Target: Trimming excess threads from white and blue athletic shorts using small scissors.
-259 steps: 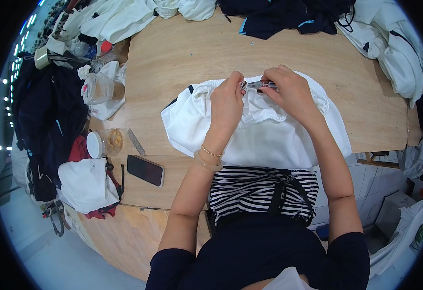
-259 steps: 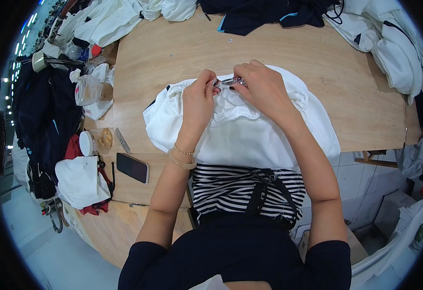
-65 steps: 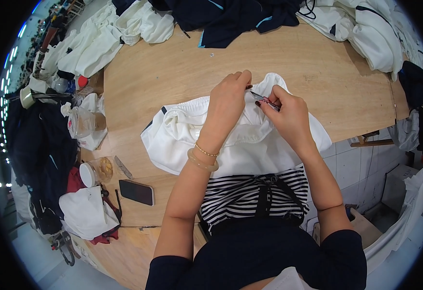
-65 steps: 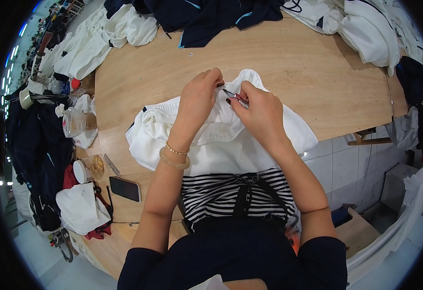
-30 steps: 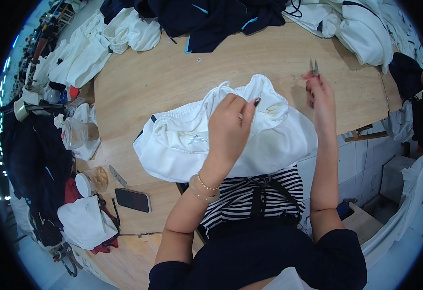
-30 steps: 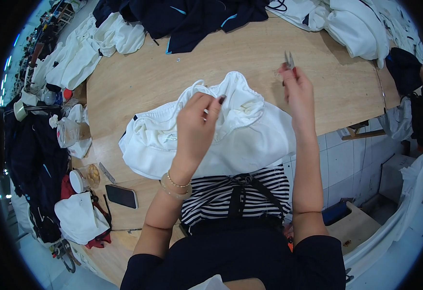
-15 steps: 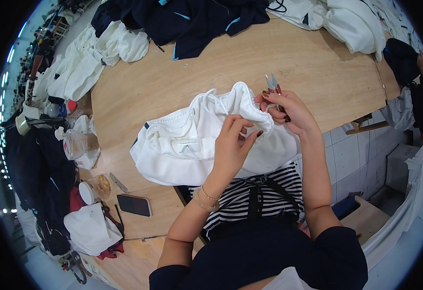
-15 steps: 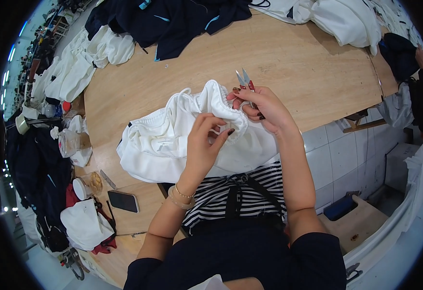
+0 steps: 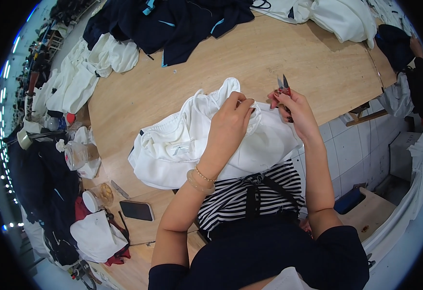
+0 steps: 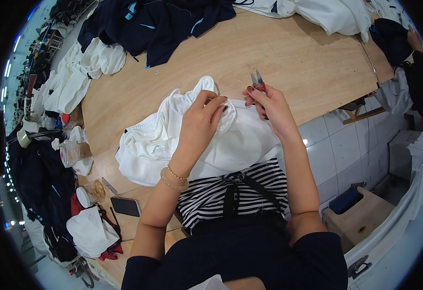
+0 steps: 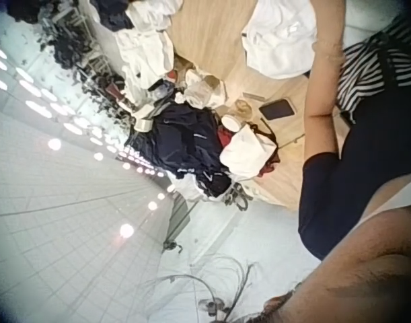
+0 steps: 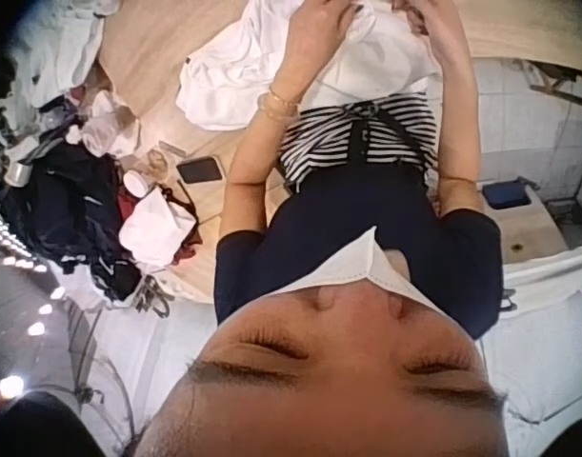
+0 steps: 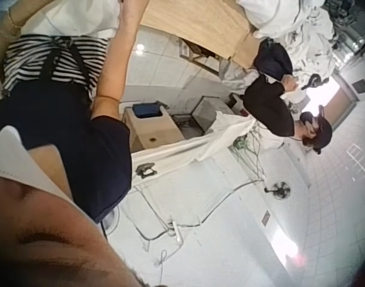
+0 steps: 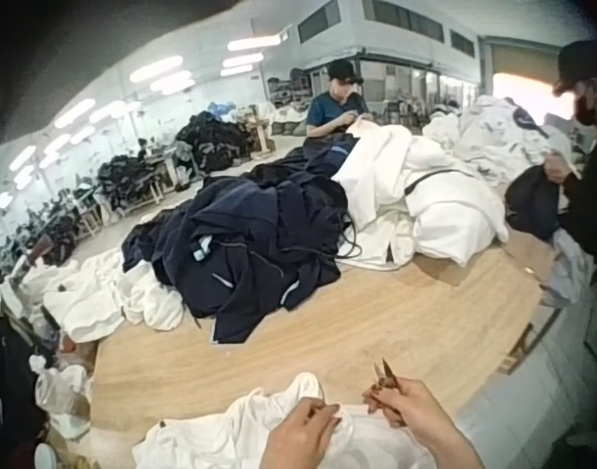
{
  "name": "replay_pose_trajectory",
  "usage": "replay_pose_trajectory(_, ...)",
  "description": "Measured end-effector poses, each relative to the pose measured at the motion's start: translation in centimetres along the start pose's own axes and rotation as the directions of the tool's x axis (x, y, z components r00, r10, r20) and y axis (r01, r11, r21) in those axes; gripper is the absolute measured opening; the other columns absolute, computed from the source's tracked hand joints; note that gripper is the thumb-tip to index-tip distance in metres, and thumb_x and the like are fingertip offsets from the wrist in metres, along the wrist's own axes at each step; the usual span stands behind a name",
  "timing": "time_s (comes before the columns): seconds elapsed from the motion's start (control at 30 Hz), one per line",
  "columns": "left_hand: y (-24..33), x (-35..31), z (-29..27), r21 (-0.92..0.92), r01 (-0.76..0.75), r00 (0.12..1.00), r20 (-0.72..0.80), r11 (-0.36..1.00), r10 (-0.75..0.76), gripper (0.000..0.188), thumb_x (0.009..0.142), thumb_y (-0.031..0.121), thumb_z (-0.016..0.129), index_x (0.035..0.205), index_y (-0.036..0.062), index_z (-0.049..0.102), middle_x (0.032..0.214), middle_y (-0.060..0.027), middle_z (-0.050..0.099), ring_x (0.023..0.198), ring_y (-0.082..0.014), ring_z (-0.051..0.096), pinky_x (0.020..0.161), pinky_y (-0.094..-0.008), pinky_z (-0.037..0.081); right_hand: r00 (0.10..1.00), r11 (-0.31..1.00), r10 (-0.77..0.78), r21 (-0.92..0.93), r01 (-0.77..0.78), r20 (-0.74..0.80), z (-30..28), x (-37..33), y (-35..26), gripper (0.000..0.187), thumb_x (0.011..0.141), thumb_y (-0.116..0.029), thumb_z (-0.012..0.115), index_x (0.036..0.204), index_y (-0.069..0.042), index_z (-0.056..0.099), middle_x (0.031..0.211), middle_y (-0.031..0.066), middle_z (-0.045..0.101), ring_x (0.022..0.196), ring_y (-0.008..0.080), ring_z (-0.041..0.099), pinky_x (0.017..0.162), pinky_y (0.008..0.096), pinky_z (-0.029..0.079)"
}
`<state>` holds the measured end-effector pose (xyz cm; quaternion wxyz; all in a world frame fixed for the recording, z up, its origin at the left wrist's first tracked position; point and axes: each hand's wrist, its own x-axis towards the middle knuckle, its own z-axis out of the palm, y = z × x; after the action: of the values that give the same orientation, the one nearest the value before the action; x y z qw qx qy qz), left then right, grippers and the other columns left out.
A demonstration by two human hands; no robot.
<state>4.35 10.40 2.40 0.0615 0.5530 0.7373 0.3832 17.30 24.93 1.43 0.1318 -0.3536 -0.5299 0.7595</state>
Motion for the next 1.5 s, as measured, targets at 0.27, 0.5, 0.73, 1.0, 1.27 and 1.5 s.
replay_pose_trajectory(0.27, 1.3, -0.8, 1.6, -0.183, 0.288, 0.939, -0.137, 0.940, -0.315, 0.023, 0.079, 0.010, 0.072, 0.096, -0.0001, 0.059, 0.098, -0.0108, 0.053, 0.083, -0.0248, 0.063, 0.069, -0.0295, 0.054, 0.919, 0.902, -0.390, -0.225, 0.368, -0.062, -0.4, -0.7, 2.6, 0.019, 0.094, -0.016, 0.054, 0.103, 0.000, 0.056, 0.078, 0.0021, 0.061, 0.066, 0.0075, 0.050, 0.064, 0.0207, 0.042)
replay_pose_trajectory(0.5, 1.0, -1.1, 1.9, -0.144, 0.221, 0.956, -0.161, 0.965, -0.243, 0.014, 0.078, 0.002, 0.068, 0.086, -0.0030, 0.058, 0.097, -0.0116, 0.055, 0.083, -0.0263, 0.062, 0.068, -0.0332, 0.051, 0.931, 0.893, -0.347, -0.344, 0.290, -0.116, 1.3, -2.3, 1.9, 0.017, 0.083, -0.006, 0.068, 0.091, 0.002, 0.056, 0.083, 0.0058, 0.067, 0.077, 0.0085, 0.060, 0.071, 0.0228, 0.048)
replay_pose_trajectory(0.73, 0.7, -1.4, 2.2, -0.175, 0.232, 0.952, -0.160, 0.957, -0.261, 0.009, 0.077, 0.001, 0.068, 0.079, -0.0037, 0.060, 0.097, -0.0111, 0.054, 0.080, -0.0244, 0.059, 0.065, -0.0327, 0.049, 0.901, 0.792, -0.414, -0.539, 0.286, -0.131, 1.9, -2.7, 2.4, 0.020, 0.078, -0.008, 0.073, 0.083, 0.001, 0.056, 0.075, 0.0097, 0.066, 0.067, 0.0116, 0.060, 0.061, 0.0257, 0.047)
replay_pose_trajectory(1.0, 0.4, -1.5, 2.4, -0.190, 0.246, 0.949, -0.154, 0.950, -0.276, 0.009, 0.077, 0.000, 0.068, 0.078, -0.0036, 0.061, 0.098, -0.0107, 0.054, 0.078, -0.0229, 0.058, 0.062, -0.0310, 0.049, 0.849, 0.718, -0.518, -0.593, 0.365, -0.105, 2.4, -2.1, 2.9, 0.019, 0.079, -0.008, 0.071, 0.082, 0.001, 0.055, 0.073, 0.0111, 0.065, 0.062, 0.0148, 0.060, 0.058, 0.0276, 0.046)
replay_pose_trajectory(1.27, 0.6, -1.9, 2.2, -0.159, 0.213, 0.955, -0.172, 0.964, -0.240, 0.011, 0.078, 0.001, 0.067, 0.078, -0.0035, 0.057, 0.101, -0.0116, 0.051, 0.076, -0.0251, 0.058, 0.060, -0.0342, 0.048, 0.945, 0.956, -0.291, -0.005, 0.294, -0.148, 1.9, -1.1, 3.1, 0.011, 0.086, -0.008, 0.065, 0.086, -0.002, 0.056, 0.081, 0.0012, 0.063, 0.071, 0.0045, 0.055, 0.063, 0.0173, 0.042)
replay_pose_trajectory(1.5, 1.6, -3.0, 2.4, -0.187, 0.259, 0.952, -0.117, 0.948, -0.283, 0.009, 0.079, -0.001, 0.067, 0.081, -0.0028, 0.058, 0.104, -0.0121, 0.051, 0.079, -0.0241, 0.058, 0.062, -0.0316, 0.050, 0.930, 0.937, -0.335, -0.153, 0.314, -0.147, 3.1, 2.1, 1.9, 0.012, 0.087, -0.010, 0.062, 0.092, -0.001, 0.058, 0.080, 0.0008, 0.063, 0.071, 0.0048, 0.053, 0.061, 0.0193, 0.042)
